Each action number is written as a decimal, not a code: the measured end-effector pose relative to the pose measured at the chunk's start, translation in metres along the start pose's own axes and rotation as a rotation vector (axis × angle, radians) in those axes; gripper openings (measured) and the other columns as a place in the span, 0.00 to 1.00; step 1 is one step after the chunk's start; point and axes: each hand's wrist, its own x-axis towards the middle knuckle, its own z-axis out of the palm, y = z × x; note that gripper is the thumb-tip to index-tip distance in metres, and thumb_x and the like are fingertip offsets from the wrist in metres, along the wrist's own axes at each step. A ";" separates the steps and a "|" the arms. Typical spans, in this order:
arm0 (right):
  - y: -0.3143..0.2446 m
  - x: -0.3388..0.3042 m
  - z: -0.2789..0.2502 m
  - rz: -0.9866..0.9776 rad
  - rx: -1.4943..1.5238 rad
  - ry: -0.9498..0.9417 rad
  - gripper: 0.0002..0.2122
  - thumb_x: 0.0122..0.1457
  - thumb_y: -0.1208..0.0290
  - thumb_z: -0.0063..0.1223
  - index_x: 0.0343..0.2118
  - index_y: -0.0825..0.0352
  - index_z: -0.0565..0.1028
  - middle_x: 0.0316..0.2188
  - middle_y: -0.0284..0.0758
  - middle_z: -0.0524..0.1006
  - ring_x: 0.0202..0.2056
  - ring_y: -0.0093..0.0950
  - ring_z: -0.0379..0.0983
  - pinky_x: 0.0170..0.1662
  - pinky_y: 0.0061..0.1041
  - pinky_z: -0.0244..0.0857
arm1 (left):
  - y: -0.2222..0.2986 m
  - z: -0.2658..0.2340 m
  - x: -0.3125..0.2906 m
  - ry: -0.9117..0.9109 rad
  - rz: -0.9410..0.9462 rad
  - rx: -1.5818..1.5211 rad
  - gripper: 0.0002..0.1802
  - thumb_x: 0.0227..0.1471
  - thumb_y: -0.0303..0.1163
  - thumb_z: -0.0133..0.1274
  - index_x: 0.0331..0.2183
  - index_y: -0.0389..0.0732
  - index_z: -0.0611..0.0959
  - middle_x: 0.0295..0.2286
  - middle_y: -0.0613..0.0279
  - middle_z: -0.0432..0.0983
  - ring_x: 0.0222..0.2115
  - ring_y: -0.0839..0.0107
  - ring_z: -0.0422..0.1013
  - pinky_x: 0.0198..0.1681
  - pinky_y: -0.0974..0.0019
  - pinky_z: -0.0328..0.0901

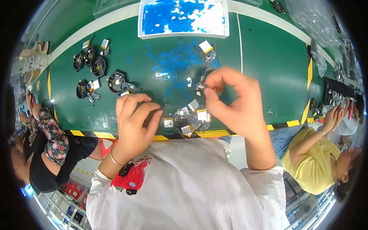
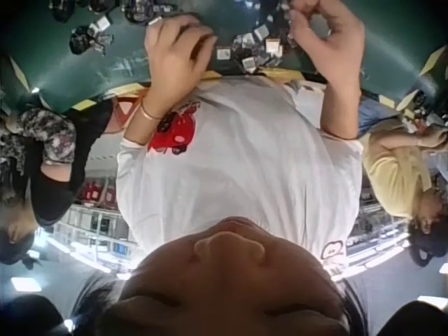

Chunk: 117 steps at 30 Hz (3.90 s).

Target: The person assembles electronic components by hand, inserting circuit boards and batteries into plastic housings at a factory workbench.

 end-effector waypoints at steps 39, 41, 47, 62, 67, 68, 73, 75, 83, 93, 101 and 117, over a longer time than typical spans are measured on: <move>0.033 -0.029 -0.013 -0.309 -0.187 0.433 0.09 0.40 0.85 0.52 0.28 0.71 0.76 0.26 0.37 0.74 0.29 0.27 0.70 0.34 0.22 0.63 | 0.001 0.011 -0.027 0.079 -0.036 0.095 0.15 0.37 0.22 0.59 0.34 0.38 0.82 0.33 0.60 0.71 0.37 0.59 0.63 0.42 0.60 0.59; 0.041 -0.023 -0.014 -0.326 -0.348 0.454 0.10 0.42 0.85 0.52 0.31 0.71 0.76 0.29 0.38 0.74 0.30 0.31 0.71 0.36 0.25 0.64 | 0.002 0.012 -0.027 0.069 -0.022 0.110 0.15 0.37 0.23 0.61 0.34 0.39 0.83 0.33 0.61 0.71 0.37 0.60 0.63 0.41 0.61 0.59; 0.049 -0.063 0.006 -0.433 -0.579 0.200 0.16 0.35 0.82 0.55 0.32 0.64 0.79 0.34 0.36 0.73 0.35 0.34 0.68 0.38 0.31 0.63 | 0.002 0.014 -0.024 0.077 -0.039 0.061 0.14 0.37 0.20 0.59 0.33 0.39 0.82 0.32 0.61 0.71 0.35 0.60 0.64 0.41 0.61 0.59; 0.069 -0.045 0.000 -0.291 -0.670 0.356 0.16 0.42 0.82 0.54 0.38 0.66 0.77 0.34 0.37 0.73 0.34 0.35 0.67 0.38 0.30 0.62 | -0.002 0.017 -0.023 0.138 0.003 0.122 0.12 0.37 0.23 0.60 0.30 0.39 0.81 0.30 0.60 0.72 0.31 0.61 0.65 0.36 0.62 0.61; 0.062 -0.048 -0.001 -0.331 -0.626 0.420 0.17 0.41 0.83 0.53 0.38 0.65 0.77 0.34 0.37 0.72 0.34 0.35 0.67 0.37 0.30 0.61 | -0.004 0.014 -0.024 0.151 -0.033 0.090 0.12 0.35 0.22 0.60 0.29 0.39 0.81 0.29 0.61 0.73 0.31 0.61 0.66 0.36 0.62 0.61; 0.059 -0.050 0.000 -0.364 -0.622 0.437 0.18 0.39 0.83 0.52 0.38 0.65 0.78 0.34 0.37 0.72 0.34 0.35 0.66 0.37 0.30 0.61 | -0.004 0.013 -0.024 0.149 -0.035 0.092 0.12 0.35 0.22 0.60 0.29 0.39 0.81 0.29 0.61 0.73 0.31 0.61 0.66 0.36 0.62 0.61; 0.058 -0.054 0.012 -0.413 -0.669 0.242 0.22 0.34 0.83 0.48 0.37 0.63 0.79 0.33 0.35 0.70 0.32 0.34 0.64 0.37 0.30 0.60 | -0.003 0.010 -0.018 0.182 -0.086 0.047 0.11 0.33 0.22 0.61 0.27 0.38 0.82 0.28 0.61 0.73 0.30 0.63 0.66 0.35 0.64 0.61; 0.060 -0.052 0.013 -0.364 -0.680 0.228 0.22 0.34 0.84 0.48 0.38 0.63 0.79 0.33 0.35 0.70 0.32 0.34 0.64 0.37 0.30 0.59 | -0.001 0.007 -0.016 0.169 -0.128 0.016 0.11 0.34 0.20 0.60 0.27 0.37 0.81 0.28 0.60 0.73 0.31 0.63 0.67 0.36 0.64 0.62; 0.056 -0.064 0.007 -0.353 -0.574 0.326 0.21 0.34 0.86 0.48 0.36 0.66 0.78 0.30 0.36 0.70 0.28 0.33 0.64 0.32 0.28 0.59 | 0.011 0.003 0.058 0.251 0.160 0.018 0.12 0.34 0.23 0.61 0.29 0.39 0.83 0.29 0.60 0.74 0.33 0.62 0.68 0.38 0.64 0.62; 0.052 -0.091 0.021 -0.445 -0.469 0.167 0.19 0.34 0.77 0.53 0.36 0.64 0.79 0.30 0.35 0.69 0.29 0.34 0.63 0.33 0.31 0.58 | 0.015 0.000 0.052 0.062 0.175 0.097 0.14 0.39 0.24 0.58 0.34 0.39 0.82 0.38 0.57 0.73 0.40 0.57 0.67 0.44 0.59 0.61; 0.063 -0.074 0.007 -0.375 -0.693 0.220 0.20 0.33 0.80 0.51 0.35 0.63 0.79 0.32 0.35 0.70 0.32 0.35 0.64 0.36 0.33 0.59 | 0.023 0.006 0.009 -0.092 0.143 -0.016 0.14 0.37 0.23 0.59 0.33 0.39 0.82 0.37 0.57 0.73 0.41 0.56 0.66 0.43 0.58 0.62; 0.048 -0.043 0.022 -0.419 -0.635 0.161 0.22 0.33 0.84 0.46 0.36 0.62 0.79 0.38 0.38 0.70 0.34 0.36 0.64 0.38 0.32 0.60 | 0.010 0.014 -0.015 0.004 0.068 -0.083 0.13 0.37 0.23 0.58 0.32 0.39 0.82 0.37 0.57 0.73 0.40 0.55 0.67 0.44 0.58 0.63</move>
